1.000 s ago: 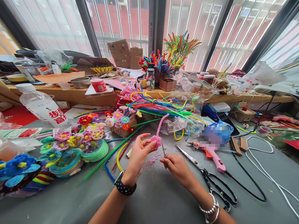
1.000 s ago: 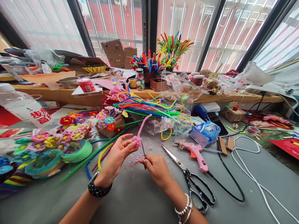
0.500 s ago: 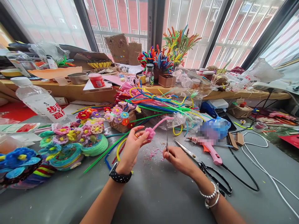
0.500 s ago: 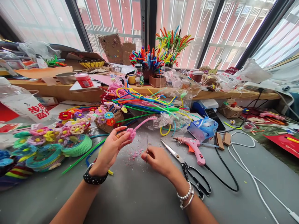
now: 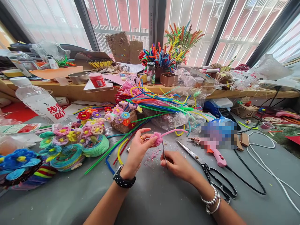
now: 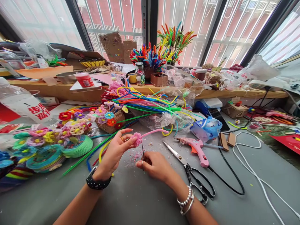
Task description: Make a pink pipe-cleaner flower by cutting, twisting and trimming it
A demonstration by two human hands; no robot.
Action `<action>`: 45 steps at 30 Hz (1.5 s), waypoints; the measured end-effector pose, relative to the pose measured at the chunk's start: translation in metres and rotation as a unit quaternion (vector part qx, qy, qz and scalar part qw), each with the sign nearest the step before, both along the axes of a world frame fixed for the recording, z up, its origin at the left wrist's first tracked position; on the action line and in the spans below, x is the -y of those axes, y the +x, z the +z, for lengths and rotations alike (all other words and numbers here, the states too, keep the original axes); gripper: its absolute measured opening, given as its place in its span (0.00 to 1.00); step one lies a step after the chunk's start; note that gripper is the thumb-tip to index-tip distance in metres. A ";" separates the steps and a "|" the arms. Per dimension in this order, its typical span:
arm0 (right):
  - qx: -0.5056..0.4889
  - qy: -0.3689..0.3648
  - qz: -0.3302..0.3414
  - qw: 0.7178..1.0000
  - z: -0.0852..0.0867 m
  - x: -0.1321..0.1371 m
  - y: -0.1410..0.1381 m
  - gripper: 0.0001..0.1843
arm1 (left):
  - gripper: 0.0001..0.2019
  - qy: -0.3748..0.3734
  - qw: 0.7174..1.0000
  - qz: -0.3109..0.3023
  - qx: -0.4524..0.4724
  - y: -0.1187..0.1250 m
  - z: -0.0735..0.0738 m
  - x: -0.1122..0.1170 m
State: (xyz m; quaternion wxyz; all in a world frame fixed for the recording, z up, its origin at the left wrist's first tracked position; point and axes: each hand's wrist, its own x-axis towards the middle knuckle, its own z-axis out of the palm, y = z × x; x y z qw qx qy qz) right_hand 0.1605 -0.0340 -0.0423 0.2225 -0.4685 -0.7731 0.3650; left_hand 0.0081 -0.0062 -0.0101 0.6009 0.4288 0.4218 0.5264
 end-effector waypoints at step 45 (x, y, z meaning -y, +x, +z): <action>-0.022 0.000 -0.014 1.000 -0.003 -0.002 0.000 0.26 | 0.24 0.004 0.998 -0.005 -0.057 -0.009 0.006 -0.002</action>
